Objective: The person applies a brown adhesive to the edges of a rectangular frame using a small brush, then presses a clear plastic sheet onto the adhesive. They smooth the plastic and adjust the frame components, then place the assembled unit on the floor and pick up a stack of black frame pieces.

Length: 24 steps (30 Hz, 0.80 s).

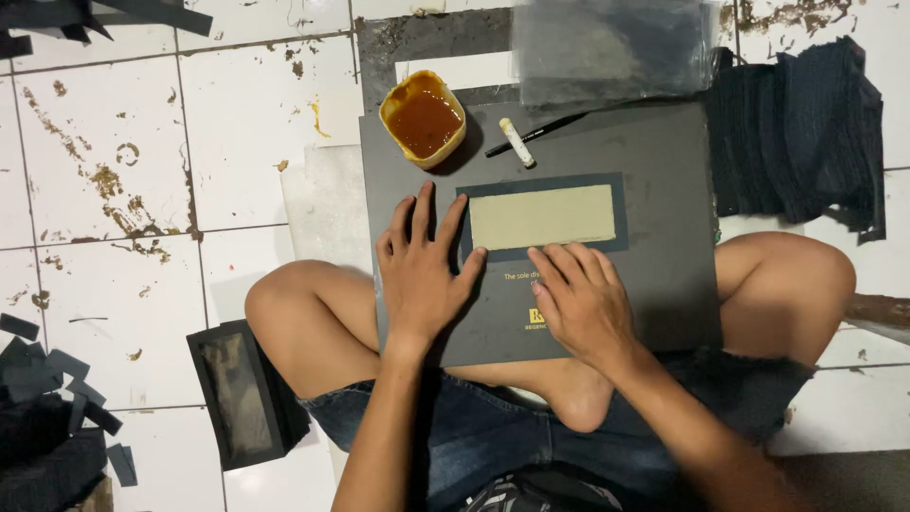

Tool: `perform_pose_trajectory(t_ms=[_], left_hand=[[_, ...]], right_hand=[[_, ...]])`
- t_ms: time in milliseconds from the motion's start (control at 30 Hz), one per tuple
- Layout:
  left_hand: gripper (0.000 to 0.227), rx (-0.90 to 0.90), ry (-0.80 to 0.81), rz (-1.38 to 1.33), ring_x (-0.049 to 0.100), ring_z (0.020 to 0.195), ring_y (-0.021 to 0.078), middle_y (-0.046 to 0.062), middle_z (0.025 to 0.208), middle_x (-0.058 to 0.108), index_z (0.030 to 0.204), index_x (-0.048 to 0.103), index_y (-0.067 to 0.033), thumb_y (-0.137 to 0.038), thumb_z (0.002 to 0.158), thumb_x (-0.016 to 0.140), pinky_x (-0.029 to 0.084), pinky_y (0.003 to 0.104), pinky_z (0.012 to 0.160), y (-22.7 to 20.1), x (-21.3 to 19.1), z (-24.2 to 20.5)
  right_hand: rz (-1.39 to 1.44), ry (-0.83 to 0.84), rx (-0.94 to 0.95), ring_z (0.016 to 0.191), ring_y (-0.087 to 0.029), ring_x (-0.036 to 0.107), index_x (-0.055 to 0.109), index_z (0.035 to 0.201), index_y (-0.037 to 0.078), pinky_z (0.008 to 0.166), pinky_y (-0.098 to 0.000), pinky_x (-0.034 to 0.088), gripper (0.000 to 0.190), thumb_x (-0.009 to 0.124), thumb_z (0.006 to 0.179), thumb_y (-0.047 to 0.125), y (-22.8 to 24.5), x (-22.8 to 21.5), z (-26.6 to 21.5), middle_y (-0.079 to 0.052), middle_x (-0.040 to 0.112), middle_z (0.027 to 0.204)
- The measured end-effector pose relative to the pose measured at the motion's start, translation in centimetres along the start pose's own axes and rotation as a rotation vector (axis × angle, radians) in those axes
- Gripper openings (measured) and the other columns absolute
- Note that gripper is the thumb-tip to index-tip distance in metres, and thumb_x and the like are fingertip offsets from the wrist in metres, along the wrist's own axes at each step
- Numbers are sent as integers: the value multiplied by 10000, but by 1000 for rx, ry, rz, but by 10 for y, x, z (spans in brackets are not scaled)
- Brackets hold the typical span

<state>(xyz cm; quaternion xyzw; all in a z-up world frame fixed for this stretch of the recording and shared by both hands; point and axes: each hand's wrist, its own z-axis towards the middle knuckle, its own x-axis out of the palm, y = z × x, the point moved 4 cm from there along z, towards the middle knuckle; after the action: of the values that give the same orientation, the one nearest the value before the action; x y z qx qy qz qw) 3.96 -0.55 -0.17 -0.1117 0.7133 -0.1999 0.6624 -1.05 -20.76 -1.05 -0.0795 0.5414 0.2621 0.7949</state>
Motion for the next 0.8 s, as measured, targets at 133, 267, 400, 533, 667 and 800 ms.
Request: perform_pose_trajectory(t_ms=[133,267,400,533,667,800], left_hand=[[611,-10,21,3,212,1514,304,84,1656,307,1552,430,-323,-537,989,532,183,483,1134,0,1,-3],[555,19,-32,-16,242,1510,315,107,1653,313,1567,415,-287,-436,1038,492,203,482,1145,2,1,-1],[496,205,-227,-67,336,1486,363,185,1602,391,1511,506,-149,-276,1033,548,271,521,1187,-9,-3,-15],[531,308,-189,-65,345,1506,363,204,1600,410,1499,502,-99,-319,1018,551,237,545,1219,-38,11,-37],[660,294,-94,-9,263,1547,311,164,1641,354,1561,400,-104,-465,1018,504,115,566,1252,-46,28,-46],[665,260,-39,-26,245,1551,321,161,1645,342,1565,394,-119,-495,1023,479,98,576,1253,-47,26,-45]], right_hand=[[6,44,3,1218,-321,569,661,1354,98,1059,-482,437,395,574,1014,278,3,-1,-4,-126,614,1284],[105,1,12,1242,-359,585,650,1366,37,1067,-493,445,421,611,995,232,2,-14,6,-164,617,1296],[99,-43,57,1221,-361,612,672,1320,3,1042,-477,468,393,633,974,186,-1,-22,0,-160,636,1260],[35,-14,55,1230,-358,611,670,1315,1,1043,-466,467,404,650,964,199,2,-19,-1,-158,635,1263],[9,42,64,1272,-370,576,649,1352,4,1071,-483,443,469,668,941,230,2,-17,-2,-174,615,1307],[115,37,133,1309,-382,571,633,1369,-9,1053,-482,458,472,657,945,196,-3,-23,-4,-182,607,1355]])
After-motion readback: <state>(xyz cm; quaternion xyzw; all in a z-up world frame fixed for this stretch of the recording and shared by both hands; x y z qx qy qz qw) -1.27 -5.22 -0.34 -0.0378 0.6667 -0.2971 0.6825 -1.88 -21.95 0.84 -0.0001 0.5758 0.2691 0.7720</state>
